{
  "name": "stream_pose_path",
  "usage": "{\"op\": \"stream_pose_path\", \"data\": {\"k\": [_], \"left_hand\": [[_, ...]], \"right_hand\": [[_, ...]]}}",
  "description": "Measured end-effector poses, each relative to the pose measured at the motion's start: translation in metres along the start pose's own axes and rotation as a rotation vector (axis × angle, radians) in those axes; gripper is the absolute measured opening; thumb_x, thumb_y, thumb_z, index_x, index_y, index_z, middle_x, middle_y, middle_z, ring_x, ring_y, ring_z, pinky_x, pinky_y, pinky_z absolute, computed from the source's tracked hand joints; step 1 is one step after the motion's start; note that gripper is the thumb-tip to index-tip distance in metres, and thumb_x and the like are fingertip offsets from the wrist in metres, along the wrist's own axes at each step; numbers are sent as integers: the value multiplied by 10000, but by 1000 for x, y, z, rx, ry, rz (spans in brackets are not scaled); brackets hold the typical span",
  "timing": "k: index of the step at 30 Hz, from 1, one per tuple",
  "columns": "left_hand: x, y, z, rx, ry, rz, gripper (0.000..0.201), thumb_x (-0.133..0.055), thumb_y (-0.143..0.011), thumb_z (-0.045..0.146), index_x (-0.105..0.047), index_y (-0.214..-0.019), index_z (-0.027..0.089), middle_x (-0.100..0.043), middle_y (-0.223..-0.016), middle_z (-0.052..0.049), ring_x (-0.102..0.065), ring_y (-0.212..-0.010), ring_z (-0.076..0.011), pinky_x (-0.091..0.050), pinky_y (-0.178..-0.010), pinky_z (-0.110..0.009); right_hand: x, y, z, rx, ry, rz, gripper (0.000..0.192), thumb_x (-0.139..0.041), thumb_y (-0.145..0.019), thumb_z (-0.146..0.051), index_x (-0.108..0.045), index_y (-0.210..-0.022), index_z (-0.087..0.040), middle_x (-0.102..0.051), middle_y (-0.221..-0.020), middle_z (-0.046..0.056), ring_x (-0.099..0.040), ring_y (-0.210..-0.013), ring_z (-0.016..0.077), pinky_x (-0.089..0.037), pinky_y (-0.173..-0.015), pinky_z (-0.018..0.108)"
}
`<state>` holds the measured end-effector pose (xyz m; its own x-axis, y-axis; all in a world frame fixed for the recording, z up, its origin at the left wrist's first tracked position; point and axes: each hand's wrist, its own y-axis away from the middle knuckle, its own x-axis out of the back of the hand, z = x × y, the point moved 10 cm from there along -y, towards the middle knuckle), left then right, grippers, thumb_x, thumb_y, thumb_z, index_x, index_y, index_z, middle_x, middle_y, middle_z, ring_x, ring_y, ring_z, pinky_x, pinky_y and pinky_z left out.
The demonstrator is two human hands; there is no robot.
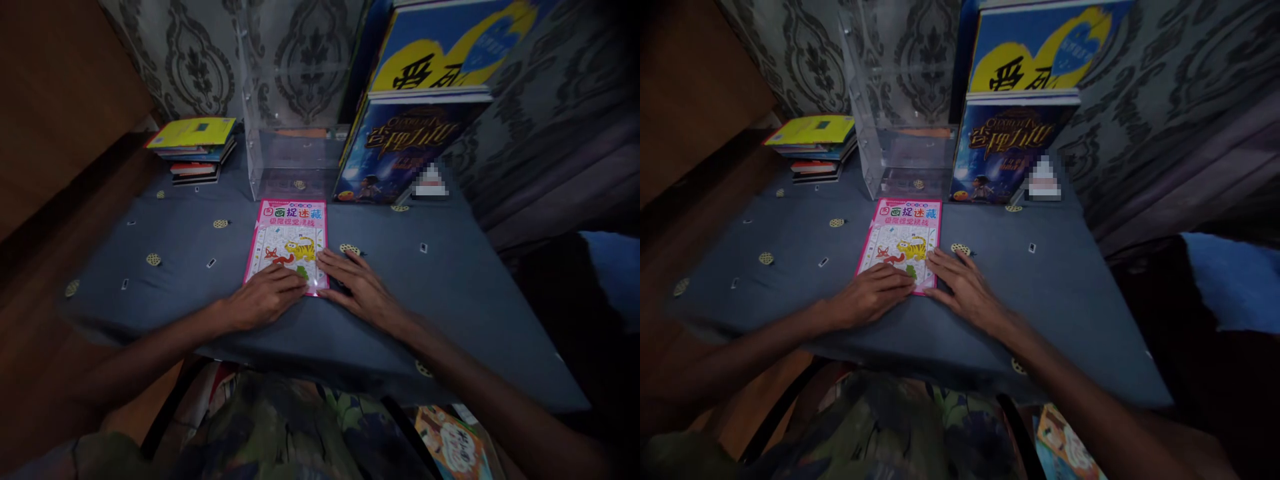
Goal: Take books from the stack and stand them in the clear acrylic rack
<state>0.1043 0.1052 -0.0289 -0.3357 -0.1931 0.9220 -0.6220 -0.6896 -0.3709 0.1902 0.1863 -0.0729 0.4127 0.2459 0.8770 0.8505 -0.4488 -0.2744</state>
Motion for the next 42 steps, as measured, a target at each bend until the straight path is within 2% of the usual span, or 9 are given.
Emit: {"op": "stream_pose_path", "data": {"k": [5,8,12,16,20,23,26,34,42], "left_hand": [[-11,-16,0,40,92,-73,286,-411,-1043,206,-688,-1099,166,-735,-1080,-83,-666,-1036,-197,-531,-942,-386],[-8,-13,-15,74,170,-73,265,-445,-1033,230,-693,-1117,190,-728,-1118,-78,-662,-1069,-189,-511,-979,-379],[0,-6,-68,228,45,-12,282,-453,-1026,274,-665,-1180,171,-694,-1198,-111,-637,-1130,-227,-507,-986,-420],[-1,-2,-133,492,-161,17,376,-485,-1004,319,-581,-1300,108,-579,-1387,-193,-539,-1299,-307,-449,-1069,-490],[-15,-3,-163,604,-207,-23,491,-464,-1008,406,-503,-1392,102,-487,-1493,-212,-410,-1432,-325,-361,-1148,-528],[-25,-1,-168,620,-191,-44,532,-416,-1024,440,-464,-1438,110,-451,-1531,-206,-369,-1465,-313,-335,-1167,-534],[-28,2,-168,627,-182,-50,550,-400,-1028,444,-454,-1451,96,-433,-1544,-208,-358,-1473,-314,-317,-1179,-539],[-28,1,-167,643,-172,-36,555,-382,-1029,458,-453,-1462,119,-435,-1547,-194,-352,-1476,-321,-314,-1181,-553],[-25,6,-165,717,-218,4,550,-431,-1011,455,-466,-1445,119,-422,-1552,-205,-364,-1463,-363,-317,-1174,-562]], "right_hand": [[-2,1,1,-8,-11,-5,498,-600,-960,-340,-522,-1440,-228,-543,-1483,130,-470,-1407,273,-314,-1176,593],[1,1,2,-14,-8,-17,501,-594,-957,-361,-531,-1435,-228,-561,-1466,132,-488,-1394,277,-319,-1172,594],[10,-11,-1,-14,27,-26,451,-572,-962,-385,-590,-1380,-216,-615,-1410,143,-541,-1347,293,-330,-1156,614],[12,-49,-6,3,86,-26,463,-509,-986,-389,-579,-1382,-159,-564,-1459,171,-486,-1396,286,-311,-1182,575],[2,-96,9,-82,162,-17,565,-454,-995,-378,-458,-1474,-79,-437,-1551,207,-324,-1493,290,-268,-1214,539],[-11,-111,37,-234,223,-33,643,-430,-995,-415,-396,-1498,-16,-377,-1573,249,-276,-1509,320,-242,-1218,555],[-20,-112,53,-274,247,-21,691,-386,-998,-489,-368,-1519,-36,-351,-1589,238,-266,-1512,323,-250,-1210,562],[-20,-108,54,-271,260,-4,690,-330,-1007,-506,-364,-1528,-55,-343,-1600,218,-254,-1518,310,-249,-1210,556],[-17,-97,55,-396,286,17,765,-341,-992,-564,-379,-1507,-1,-315,-1591,272,-236,-1515,363,-255,-1188,600]]}}
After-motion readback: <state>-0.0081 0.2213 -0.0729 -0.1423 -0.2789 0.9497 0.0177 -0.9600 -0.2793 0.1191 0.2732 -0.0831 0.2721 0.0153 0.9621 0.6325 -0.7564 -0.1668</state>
